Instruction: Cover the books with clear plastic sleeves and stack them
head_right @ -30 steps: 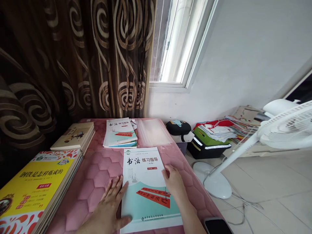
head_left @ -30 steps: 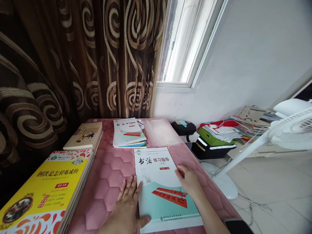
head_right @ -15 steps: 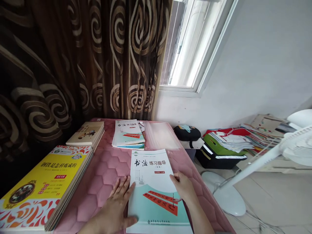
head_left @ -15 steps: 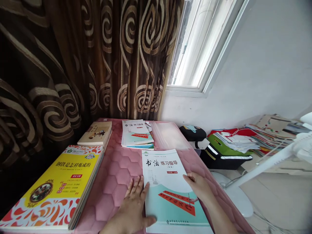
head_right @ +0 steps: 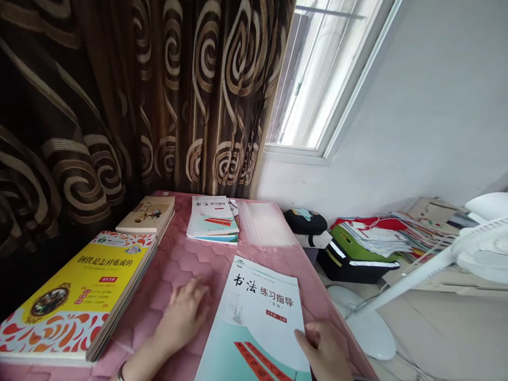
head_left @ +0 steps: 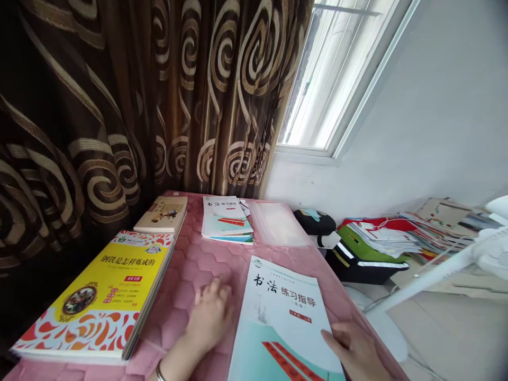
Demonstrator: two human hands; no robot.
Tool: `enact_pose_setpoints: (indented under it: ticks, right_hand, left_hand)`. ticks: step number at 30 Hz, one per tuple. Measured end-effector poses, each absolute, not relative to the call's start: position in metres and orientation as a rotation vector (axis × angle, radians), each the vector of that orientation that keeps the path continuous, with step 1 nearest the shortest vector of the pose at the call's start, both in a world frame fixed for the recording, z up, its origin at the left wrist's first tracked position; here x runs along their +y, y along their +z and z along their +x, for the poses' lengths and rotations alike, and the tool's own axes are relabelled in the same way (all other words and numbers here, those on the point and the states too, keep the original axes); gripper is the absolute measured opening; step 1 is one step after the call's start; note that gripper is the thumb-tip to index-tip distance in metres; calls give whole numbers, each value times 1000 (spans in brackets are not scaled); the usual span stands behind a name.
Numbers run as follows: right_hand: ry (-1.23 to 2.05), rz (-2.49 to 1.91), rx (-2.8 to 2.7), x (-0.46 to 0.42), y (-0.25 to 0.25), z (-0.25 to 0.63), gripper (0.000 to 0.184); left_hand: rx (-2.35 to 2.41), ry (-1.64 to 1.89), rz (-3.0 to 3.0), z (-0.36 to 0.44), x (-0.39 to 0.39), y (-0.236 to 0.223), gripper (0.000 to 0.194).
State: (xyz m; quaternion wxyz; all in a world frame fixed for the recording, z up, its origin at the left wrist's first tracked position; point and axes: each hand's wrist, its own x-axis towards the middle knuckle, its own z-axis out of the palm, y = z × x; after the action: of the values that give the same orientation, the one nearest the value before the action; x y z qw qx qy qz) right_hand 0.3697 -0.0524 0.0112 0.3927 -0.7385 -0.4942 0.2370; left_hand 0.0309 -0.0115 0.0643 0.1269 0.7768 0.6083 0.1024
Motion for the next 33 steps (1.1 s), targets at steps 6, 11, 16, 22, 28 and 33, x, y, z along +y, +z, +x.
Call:
enact_pose_setpoints:
  ticks: [6, 11, 16, 22, 28, 33]
  right_hand:
    - [984, -1729, -1220, -75, 8, 374, 60]
    - [908, -1703, -1752, -78, 18, 397, 47]
    - [80, -1520, -2398, -78, 11, 405, 50]
    - [-848, -1042, -2667, -75, 13, 403, 64]
    - [-922, -728, -2734, -69, 33, 398, 55]
    - [-838, -767, -2740, -71, 42, 394, 51]
  left_hand:
    - [2647, 218, 2047, -16, 13, 57, 43]
    - [2704, 189, 2031, -31, 18, 56, 42]
    - [2720, 233, 1975, -27, 27, 56, 38]
    - [2720, 185, 1831, -22, 38, 58, 39]
    - [2565, 162, 1799, -25, 46, 71, 37]
    - [2555, 247, 1831, -16, 43, 103, 30]
